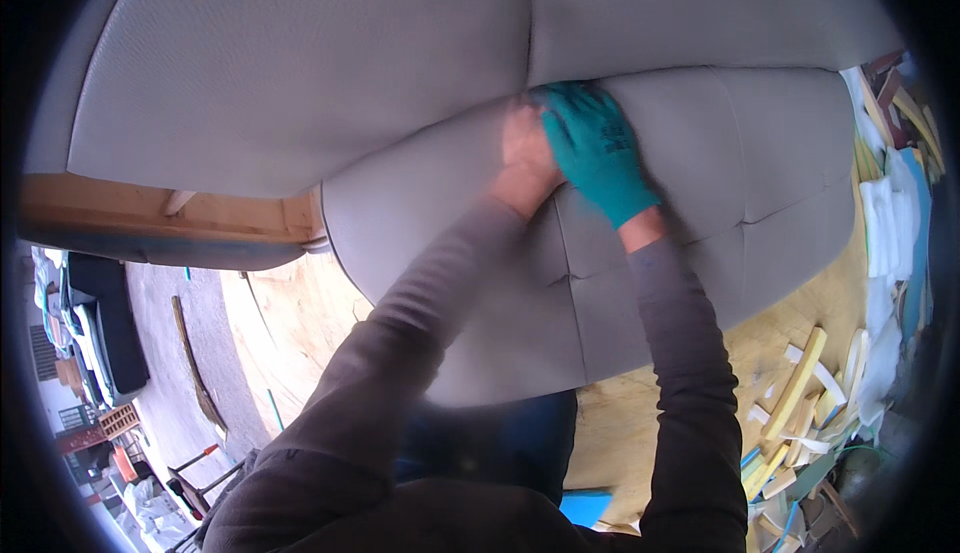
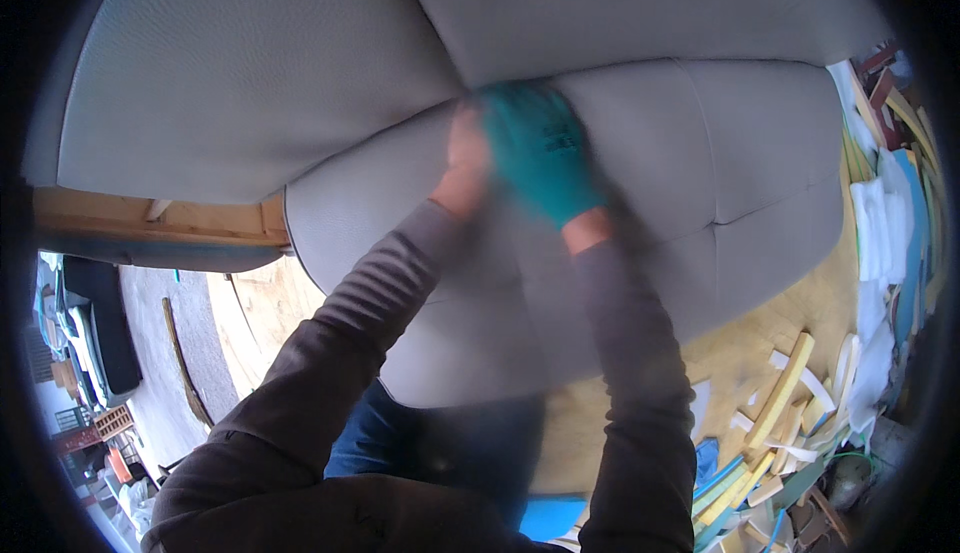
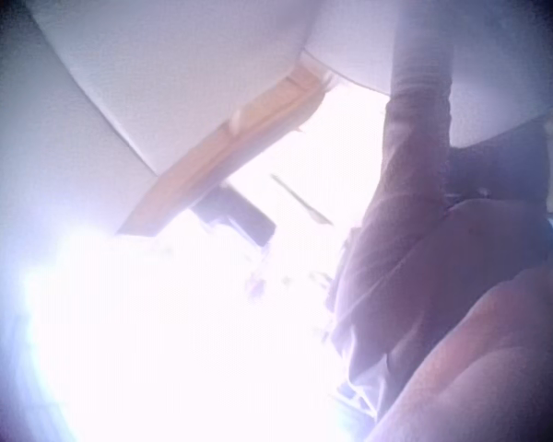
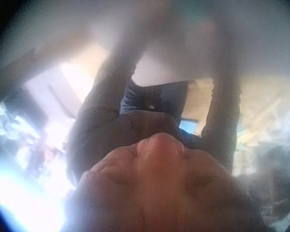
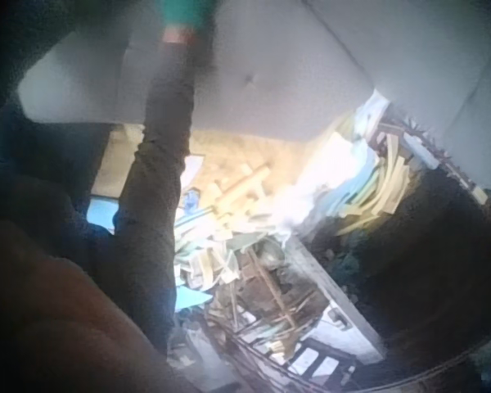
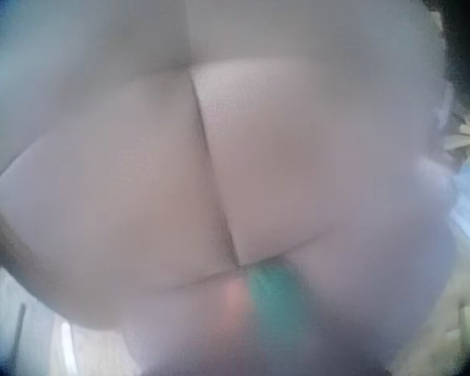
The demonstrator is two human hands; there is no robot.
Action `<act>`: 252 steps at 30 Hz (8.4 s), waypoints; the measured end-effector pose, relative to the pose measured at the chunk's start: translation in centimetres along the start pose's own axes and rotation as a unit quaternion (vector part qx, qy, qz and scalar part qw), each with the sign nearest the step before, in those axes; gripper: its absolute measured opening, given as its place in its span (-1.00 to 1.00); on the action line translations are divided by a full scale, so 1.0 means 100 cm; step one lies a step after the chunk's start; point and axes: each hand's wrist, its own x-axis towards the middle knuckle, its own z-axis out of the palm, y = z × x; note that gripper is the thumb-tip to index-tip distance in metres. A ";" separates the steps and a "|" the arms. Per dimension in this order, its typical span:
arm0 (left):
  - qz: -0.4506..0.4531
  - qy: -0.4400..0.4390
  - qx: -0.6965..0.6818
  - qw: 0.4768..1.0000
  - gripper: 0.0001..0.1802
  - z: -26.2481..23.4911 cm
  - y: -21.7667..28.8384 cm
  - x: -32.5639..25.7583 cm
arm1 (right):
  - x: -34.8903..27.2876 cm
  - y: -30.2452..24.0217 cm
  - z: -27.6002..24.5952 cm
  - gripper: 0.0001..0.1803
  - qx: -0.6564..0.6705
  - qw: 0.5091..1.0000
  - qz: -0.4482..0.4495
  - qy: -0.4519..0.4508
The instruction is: The person smooths and adjusts the gray upholstered seat of a chair, then flips it over to work on the underside. Using a pneumatic staple gun, they attach fabric or padding to the wooden frame and springs. After securing the underside, they flip the chair back upright and continue smoothing the seat surface.
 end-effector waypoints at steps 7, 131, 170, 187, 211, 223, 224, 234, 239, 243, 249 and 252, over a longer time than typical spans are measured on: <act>0.011 -0.089 -0.088 0.992 -0.19 -0.030 0.038 0.028 | -0.005 0.036 -0.019 -0.71 -0.062 0.994 -0.012 0.087; 0.182 0.190 -0.059 0.963 -0.67 0.022 0.397 0.326 | -0.099 0.414 -0.208 -0.66 -0.216 0.896 0.213 0.325; 0.237 0.197 -0.086 0.948 -0.65 0.036 0.525 0.430 | -0.097 0.558 -0.312 -0.29 -0.267 0.845 0.426 0.182; 0.207 0.195 -0.076 0.956 -0.66 0.031 0.525 0.416 | -0.601 0.346 -0.213 -0.45 -0.424 0.374 0.797 0.213; 0.093 0.142 -0.062 0.983 -0.48 0.002 0.419 0.299 | -0.594 0.351 -0.185 -0.23 -0.438 0.319 0.838 0.071; 0.127 0.196 0.004 0.972 -0.41 -0.025 0.431 0.217 | -0.601 0.353 -0.178 -0.17 -0.432 0.309 0.843 0.084; 0.130 0.170 0.023 0.976 -0.37 -0.023 0.436 0.214 | -0.603 0.353 -0.177 -0.17 -0.449 0.313 0.830 0.102; 0.074 0.186 0.014 0.980 -0.17 0.006 0.470 0.259 | -0.601 0.351 -0.179 -0.17 -0.430 0.322 0.837 0.107; 0.051 0.180 -0.027 0.982 -0.22 -0.008 0.474 0.269 | -0.596 0.352 -0.184 -0.20 -0.416 0.336 0.837 0.117; 0.152 0.165 0.005 0.974 -0.23 -0.016 0.428 0.230 | -0.588 0.353 -0.186 -0.24 -0.405 0.388 0.822 0.102; 0.035 0.076 0.069 0.994 -0.18 -0.022 0.314 0.118 | -0.558 0.349 -0.193 -0.30 -0.424 0.440 0.782 0.117; 0.003 0.086 0.074 0.994 -0.18 -0.032 0.267 0.088 | -0.548 0.345 -0.194 -0.33 -0.443 0.445 0.767 0.131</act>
